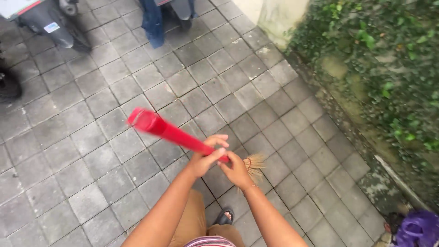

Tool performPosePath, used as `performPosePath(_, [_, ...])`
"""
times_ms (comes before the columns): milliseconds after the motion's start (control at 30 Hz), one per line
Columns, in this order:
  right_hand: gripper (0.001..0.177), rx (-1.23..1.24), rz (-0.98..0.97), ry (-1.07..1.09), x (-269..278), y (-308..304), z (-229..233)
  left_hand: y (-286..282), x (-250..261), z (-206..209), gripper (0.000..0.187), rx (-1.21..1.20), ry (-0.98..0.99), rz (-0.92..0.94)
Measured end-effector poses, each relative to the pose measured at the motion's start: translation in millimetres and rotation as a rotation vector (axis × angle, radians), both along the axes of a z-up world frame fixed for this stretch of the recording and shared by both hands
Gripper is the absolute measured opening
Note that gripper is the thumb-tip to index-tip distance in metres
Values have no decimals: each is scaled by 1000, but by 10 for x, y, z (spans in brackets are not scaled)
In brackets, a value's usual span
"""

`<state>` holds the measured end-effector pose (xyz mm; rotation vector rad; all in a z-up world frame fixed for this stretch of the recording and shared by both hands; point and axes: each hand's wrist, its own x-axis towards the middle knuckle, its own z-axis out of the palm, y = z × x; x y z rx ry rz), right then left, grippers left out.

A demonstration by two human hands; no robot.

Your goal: Sweeping dry leaves on a tiled driveway into a blue dustpan using a broom.

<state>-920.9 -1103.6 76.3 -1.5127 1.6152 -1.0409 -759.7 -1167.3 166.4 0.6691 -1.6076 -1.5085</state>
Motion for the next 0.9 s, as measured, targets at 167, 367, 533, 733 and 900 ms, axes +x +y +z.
performPosePath(167, [20,147,-4,-79,429,-552,-622,-362,376,875,26,50,257,-93])
performPosePath(367, [18,239,-88,-56,793,-1382,-420,-1267,682,974,25,106,514,-178])
performPosePath(533, [18,91,-66,-50,1036,-2215,446,-1842,820,1658,21,-67,496,-189])
performPosePath(733, [28,-168,-86,-83,1009,-2936,647,-2174,749,1886,28,-256,160,-42])
performPosePath(900, [14,16,-289,85,759,-2324,-230,-2281,556,1208,26,-60,158,-221])
